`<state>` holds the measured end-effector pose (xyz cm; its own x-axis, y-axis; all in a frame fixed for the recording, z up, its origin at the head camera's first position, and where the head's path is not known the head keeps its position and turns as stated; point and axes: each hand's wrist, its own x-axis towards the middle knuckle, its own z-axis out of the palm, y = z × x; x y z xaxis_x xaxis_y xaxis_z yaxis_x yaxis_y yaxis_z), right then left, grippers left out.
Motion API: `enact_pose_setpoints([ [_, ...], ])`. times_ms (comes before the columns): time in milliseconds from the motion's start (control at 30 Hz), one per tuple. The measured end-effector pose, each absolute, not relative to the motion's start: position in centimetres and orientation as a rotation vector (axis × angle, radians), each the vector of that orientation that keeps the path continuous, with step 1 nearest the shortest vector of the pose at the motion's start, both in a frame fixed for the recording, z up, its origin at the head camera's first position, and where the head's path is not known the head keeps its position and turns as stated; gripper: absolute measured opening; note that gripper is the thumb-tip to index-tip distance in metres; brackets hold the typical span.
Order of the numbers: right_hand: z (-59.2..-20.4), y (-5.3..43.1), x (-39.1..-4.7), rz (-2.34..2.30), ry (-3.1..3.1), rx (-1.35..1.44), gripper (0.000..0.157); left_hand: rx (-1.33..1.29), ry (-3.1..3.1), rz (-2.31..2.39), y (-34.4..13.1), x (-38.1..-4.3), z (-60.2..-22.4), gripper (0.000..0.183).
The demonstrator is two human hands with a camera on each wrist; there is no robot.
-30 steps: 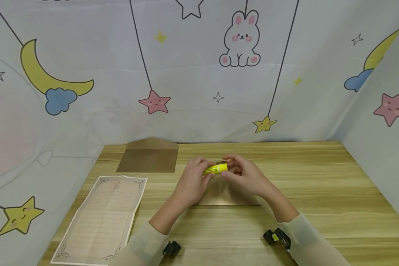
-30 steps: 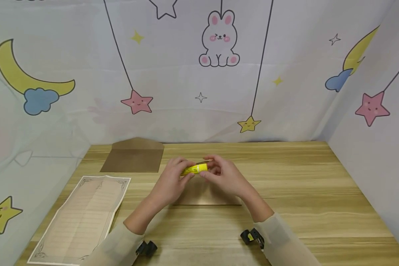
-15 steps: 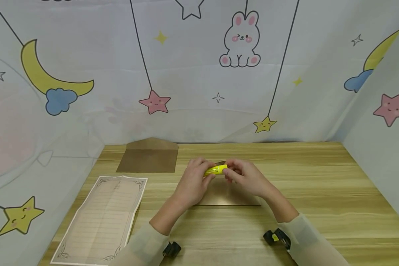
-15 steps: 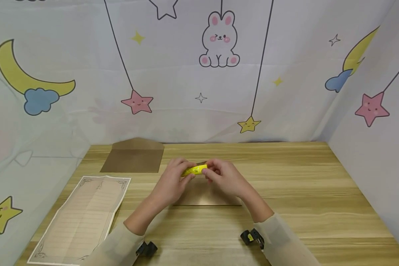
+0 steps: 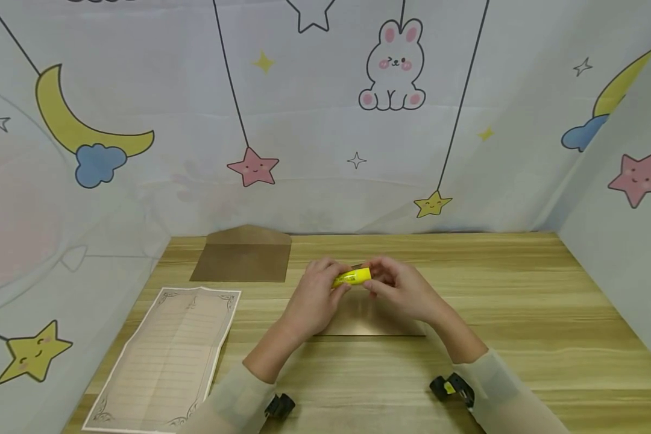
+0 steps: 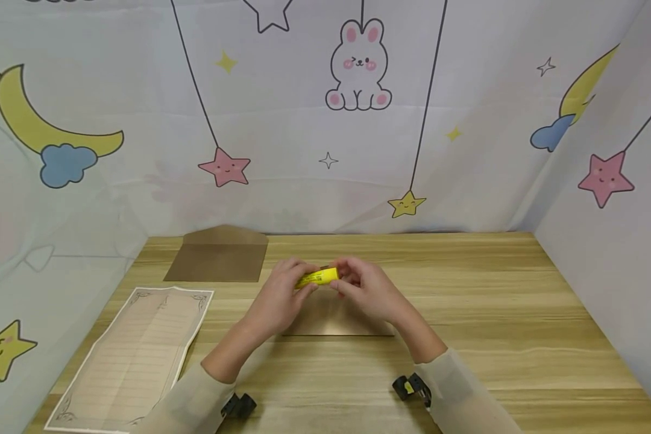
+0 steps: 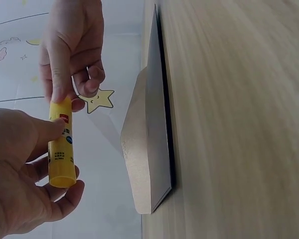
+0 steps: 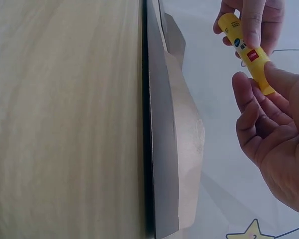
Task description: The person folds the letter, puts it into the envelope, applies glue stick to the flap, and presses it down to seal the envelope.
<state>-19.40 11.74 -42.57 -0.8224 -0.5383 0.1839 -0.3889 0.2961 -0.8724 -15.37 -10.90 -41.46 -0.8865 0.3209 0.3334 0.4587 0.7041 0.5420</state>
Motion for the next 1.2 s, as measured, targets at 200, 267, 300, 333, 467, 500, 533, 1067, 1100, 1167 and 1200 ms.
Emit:
enact_pose_setpoints([
  [200, -42.7, 11.9, -19.4, -1.49, 2.436, -0.872, 0.019, -0.631, -2.68, -0.928, -10.8, -15.3, -41.4, 0.025],
  [267, -42.7, 11.9, -19.4, -1.462, 2.46, -0.854, 0.018, -0.643, -2.669, -0.924, -10.7, -15.3, -41.5, 0.025],
  [300, -42.7, 11.9, -19.4, -1.448, 2.474, -0.844, 0.019, -0.648, -2.665, -0.922, -10.7, -15.3, -41.5, 0.025],
  [333, -42.8, 11.8, -19.4, -1.44, 2.485, -0.83, 0.021, -0.654, -2.663, -0.919, -10.7, -15.3, -41.5, 0.025],
  [467, -42.7, 11.7, -19.4, -1.456, 2.496, -0.757, 0.03, -0.633, -2.675, -0.91, -10.7, -15.3, -41.6, 0.027],
  [500, -42.6, 11.6, -19.3, -1.472, 2.492, -0.739, 0.032, -0.617, -2.677, -0.914, -10.7, -15.4, -41.6, 0.027],
  [533, -42.6, 11.6, -19.3, -1.496, 2.48, -0.723, 0.033, -0.596, -2.68, -0.927, -10.7, -15.4, -41.6, 0.028],
  [1067, -42.0, 10.7, -18.6, -1.545, 2.485, -0.732, 0.048, -0.291, -2.505, -1.84, -11.1, -15.8, -41.0, 0.029],
  [1100, -42.1, 10.7, -18.6, -1.54, 2.494, -0.74, 0.048, -0.278, -2.483, -1.896, -11.1, -15.8, -41.0, 0.029],
  [1167, -42.2, 10.5, -18.5, -1.527, 2.514, -0.757, 0.049, -0.262, -2.441, -1.99, -11.0, -15.9, -41.1, 0.029],
  [1200, -42.2, 10.4, -18.5, -1.519, 2.528, -0.769, 0.049, -0.253, -2.418, -2.04, -11.0, -16.0, -41.1, 0.03],
])
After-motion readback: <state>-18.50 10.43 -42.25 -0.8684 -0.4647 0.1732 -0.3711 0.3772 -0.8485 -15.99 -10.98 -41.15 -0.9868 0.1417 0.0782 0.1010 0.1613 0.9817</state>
